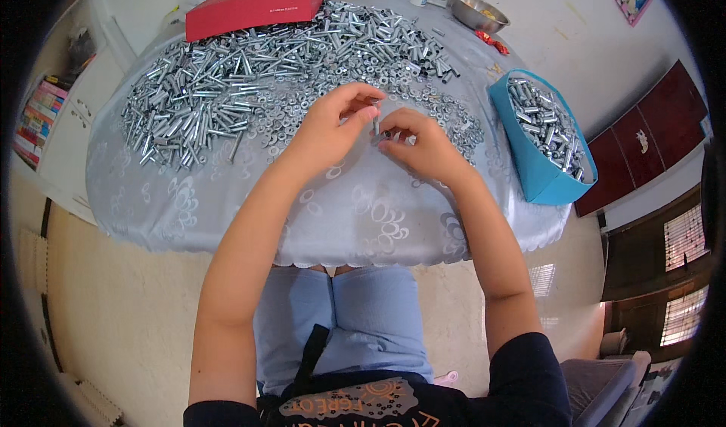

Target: The person sits at a table and repeatedly picks up bolts and washers from a large pile. They thread the washers onto the bolts by hand and place the assembled units into a blue plastic bin.

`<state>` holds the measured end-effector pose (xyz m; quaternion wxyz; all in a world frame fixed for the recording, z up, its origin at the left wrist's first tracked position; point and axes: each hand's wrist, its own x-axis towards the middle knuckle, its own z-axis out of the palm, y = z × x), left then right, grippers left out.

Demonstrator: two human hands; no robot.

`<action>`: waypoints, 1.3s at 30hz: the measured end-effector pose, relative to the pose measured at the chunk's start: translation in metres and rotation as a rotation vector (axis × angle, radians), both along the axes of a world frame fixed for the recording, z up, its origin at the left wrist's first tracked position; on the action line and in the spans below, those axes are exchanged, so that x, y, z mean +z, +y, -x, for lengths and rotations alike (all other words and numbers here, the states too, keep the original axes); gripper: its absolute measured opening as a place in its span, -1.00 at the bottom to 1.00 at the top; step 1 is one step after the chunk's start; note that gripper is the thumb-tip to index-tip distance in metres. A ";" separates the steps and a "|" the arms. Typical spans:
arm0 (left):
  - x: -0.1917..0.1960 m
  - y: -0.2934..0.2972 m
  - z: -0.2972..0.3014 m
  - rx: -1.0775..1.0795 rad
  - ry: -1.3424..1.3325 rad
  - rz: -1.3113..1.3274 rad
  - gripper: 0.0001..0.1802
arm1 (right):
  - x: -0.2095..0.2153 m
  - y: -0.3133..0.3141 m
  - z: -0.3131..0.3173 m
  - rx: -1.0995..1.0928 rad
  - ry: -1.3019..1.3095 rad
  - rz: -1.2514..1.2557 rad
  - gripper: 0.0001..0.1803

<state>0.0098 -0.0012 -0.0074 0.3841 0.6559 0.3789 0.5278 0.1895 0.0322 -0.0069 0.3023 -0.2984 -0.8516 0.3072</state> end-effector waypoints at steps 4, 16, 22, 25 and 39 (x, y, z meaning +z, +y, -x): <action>0.000 0.002 0.003 0.022 -0.014 0.035 -0.76 | 0.000 0.000 -0.001 0.003 -0.068 0.080 -0.77; 0.003 0.003 0.005 -0.024 -0.204 0.063 -0.77 | 0.001 -0.005 0.004 -0.119 0.050 0.106 -0.72; -0.002 0.007 0.005 0.004 -0.192 0.061 -0.77 | 0.001 -0.001 -0.001 -0.106 -0.009 -0.079 -0.74; 0.000 0.007 0.004 0.008 -0.238 0.078 -0.77 | 0.004 -0.001 -0.003 -0.087 -0.084 -0.086 -0.74; -0.009 0.012 0.004 0.102 -0.249 0.087 -0.77 | 0.004 -0.002 -0.006 -0.137 -0.118 -0.131 -0.69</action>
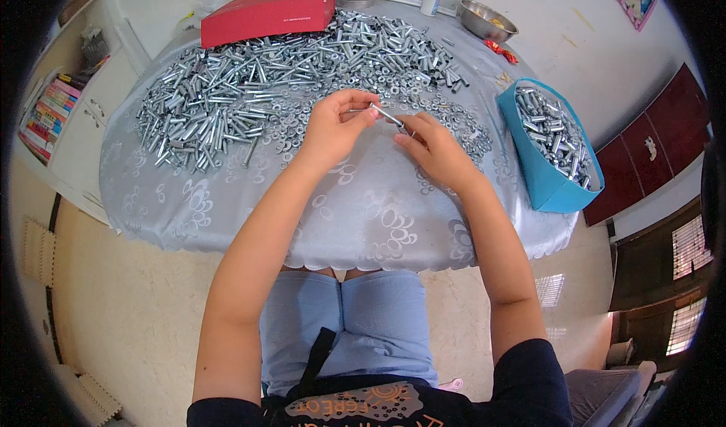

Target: The person sits at a table and repeatedly picks up bolts and washers from a large pile. They thread the washers onto the bolts by hand and place the assembled units into a blue plastic bin.

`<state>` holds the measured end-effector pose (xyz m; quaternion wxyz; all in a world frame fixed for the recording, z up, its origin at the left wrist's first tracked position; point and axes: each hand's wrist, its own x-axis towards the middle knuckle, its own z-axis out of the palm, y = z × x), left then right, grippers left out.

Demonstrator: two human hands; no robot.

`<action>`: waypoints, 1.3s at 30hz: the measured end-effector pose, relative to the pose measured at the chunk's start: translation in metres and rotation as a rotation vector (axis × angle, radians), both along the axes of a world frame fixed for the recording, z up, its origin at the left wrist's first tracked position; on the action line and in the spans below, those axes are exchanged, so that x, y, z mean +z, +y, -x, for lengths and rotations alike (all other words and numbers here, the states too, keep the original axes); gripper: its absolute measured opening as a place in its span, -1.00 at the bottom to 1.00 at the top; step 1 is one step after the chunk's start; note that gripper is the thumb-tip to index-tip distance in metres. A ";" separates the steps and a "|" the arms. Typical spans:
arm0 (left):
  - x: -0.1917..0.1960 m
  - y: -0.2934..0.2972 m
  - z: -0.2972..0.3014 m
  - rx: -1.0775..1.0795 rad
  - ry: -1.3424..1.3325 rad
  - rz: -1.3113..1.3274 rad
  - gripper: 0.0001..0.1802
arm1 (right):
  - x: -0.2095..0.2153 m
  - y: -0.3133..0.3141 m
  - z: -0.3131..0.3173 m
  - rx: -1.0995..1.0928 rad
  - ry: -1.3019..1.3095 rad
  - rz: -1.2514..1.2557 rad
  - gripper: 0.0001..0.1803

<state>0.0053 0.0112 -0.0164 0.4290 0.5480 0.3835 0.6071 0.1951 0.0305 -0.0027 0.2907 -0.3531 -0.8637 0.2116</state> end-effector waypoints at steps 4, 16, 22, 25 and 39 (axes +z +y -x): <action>0.000 -0.001 0.001 -0.036 0.039 0.016 -0.76 | -0.001 0.003 -0.001 -0.017 0.052 -0.056 -0.71; 0.001 -0.008 -0.003 -0.141 0.194 0.349 -0.71 | 0.005 0.000 0.002 0.057 0.168 -0.100 -0.78; 0.007 -0.009 -0.003 -0.211 0.108 0.313 -0.71 | 0.012 -0.003 0.002 0.051 0.194 -0.230 -0.70; 0.000 -0.001 0.003 -0.108 -0.008 0.322 -0.71 | 0.026 -0.016 0.000 -0.089 0.275 -0.502 -0.64; 0.012 -0.004 0.009 -0.041 -0.110 0.325 -0.74 | -0.179 -0.212 0.012 0.366 -0.377 0.021 -0.85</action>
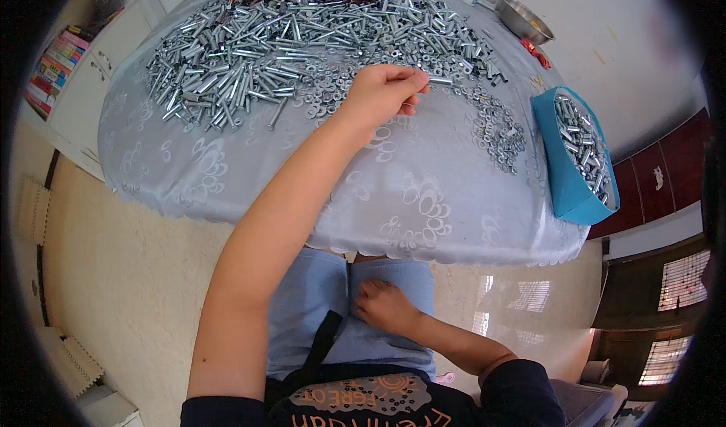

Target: The person sits at a table and repeatedly picks up bolts and washers from a large pile. They thread the washers onto the bolts by hand and place the assembled units into a blue plastic bin.

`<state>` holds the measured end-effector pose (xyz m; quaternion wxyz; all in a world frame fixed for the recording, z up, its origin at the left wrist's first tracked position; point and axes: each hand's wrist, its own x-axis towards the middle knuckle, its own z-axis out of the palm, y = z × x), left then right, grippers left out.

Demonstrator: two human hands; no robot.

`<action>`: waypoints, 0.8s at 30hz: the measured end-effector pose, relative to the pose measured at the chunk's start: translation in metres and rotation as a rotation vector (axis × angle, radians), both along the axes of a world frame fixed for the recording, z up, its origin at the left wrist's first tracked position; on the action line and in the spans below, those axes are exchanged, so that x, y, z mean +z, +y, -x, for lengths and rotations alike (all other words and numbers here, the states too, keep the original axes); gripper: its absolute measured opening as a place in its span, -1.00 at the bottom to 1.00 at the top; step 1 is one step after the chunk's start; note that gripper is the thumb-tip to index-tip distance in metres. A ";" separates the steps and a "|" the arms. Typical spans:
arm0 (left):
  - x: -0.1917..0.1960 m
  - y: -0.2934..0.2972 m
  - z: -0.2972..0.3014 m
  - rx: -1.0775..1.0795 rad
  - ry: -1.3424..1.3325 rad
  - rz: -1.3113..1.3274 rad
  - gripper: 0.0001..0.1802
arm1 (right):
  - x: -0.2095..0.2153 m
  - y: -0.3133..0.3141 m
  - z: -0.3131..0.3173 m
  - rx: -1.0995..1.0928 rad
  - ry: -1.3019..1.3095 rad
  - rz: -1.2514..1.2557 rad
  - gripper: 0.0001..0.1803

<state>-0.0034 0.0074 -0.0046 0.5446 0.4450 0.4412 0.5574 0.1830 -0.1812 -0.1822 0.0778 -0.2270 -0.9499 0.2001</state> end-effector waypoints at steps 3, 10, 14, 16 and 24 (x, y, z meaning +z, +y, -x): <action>0.001 -0.001 0.002 -0.023 0.013 -0.008 -0.73 | -0.009 -0.008 0.003 0.041 -0.210 -0.030 -0.85; 0.001 -0.003 0.005 -0.049 0.023 -0.050 -0.74 | -0.022 -0.023 0.019 0.023 -0.373 -0.098 -0.86; 0.001 -0.003 0.001 -0.039 0.025 -0.050 -0.73 | -0.035 -0.023 0.027 0.057 -0.403 -0.062 -0.87; 0.000 -0.001 -0.001 -0.050 0.029 -0.039 -0.73 | -0.042 -0.019 0.033 0.056 -0.455 -0.002 -0.88; -0.005 0.002 0.004 -0.076 0.017 -0.012 -0.73 | -0.029 -0.010 0.028 0.233 -0.344 -0.016 -0.88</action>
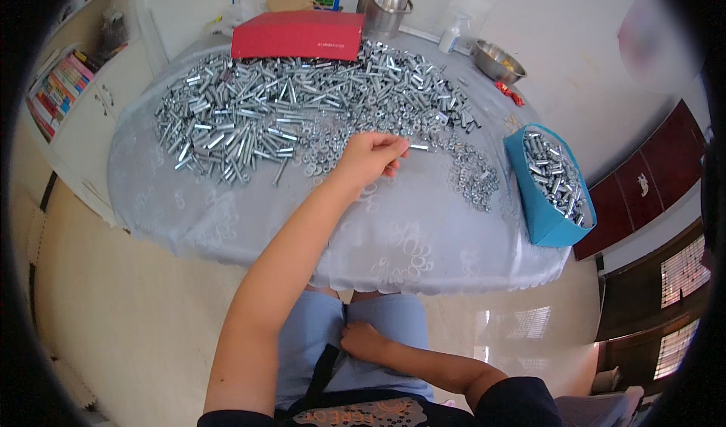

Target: The person sits at a table and repeatedly picks up bolts and washers from a large pile. They thread the washers onto the bolts by hand and place the assembled units into a blue plastic bin.

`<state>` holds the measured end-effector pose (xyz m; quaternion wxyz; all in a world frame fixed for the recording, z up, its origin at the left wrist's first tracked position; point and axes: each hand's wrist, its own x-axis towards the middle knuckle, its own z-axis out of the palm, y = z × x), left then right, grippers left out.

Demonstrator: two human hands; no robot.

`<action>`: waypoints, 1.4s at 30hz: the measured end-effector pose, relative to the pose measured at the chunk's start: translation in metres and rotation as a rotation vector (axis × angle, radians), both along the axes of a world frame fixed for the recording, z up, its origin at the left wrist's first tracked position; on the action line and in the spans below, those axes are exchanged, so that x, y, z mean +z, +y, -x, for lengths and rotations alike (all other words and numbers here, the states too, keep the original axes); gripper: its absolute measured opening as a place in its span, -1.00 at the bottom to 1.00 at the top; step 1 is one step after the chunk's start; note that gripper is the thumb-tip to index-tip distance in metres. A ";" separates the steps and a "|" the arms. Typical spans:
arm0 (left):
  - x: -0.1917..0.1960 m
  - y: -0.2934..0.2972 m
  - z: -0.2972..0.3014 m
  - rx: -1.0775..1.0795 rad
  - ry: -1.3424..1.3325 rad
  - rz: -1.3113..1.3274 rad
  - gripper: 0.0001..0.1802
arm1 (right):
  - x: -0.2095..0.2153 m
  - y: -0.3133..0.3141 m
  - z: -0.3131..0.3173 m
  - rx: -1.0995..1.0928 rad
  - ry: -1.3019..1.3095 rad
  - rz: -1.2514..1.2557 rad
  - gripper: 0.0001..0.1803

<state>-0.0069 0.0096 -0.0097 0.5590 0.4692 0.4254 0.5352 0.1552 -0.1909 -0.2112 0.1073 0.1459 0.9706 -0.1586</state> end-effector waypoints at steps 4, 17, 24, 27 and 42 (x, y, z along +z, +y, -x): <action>0.001 0.001 -0.004 -0.024 -0.035 0.032 -0.73 | 0.031 0.006 -0.005 0.002 -0.156 0.121 -0.83; -0.014 0.014 -0.002 0.012 -0.375 0.083 -0.79 | 0.246 0.215 -0.031 -0.756 1.304 -0.066 -0.79; -0.026 0.011 -0.009 -0.119 -0.602 0.213 -0.79 | 0.204 0.247 -0.019 -0.882 1.461 0.479 -0.84; -0.029 0.013 -0.018 -0.082 -0.546 0.229 -0.82 | 0.200 0.242 -0.016 -0.808 1.410 0.515 -0.83; -0.025 0.029 -0.031 -0.150 -0.616 0.210 -0.81 | 0.202 0.244 -0.021 -0.708 1.380 0.585 -0.72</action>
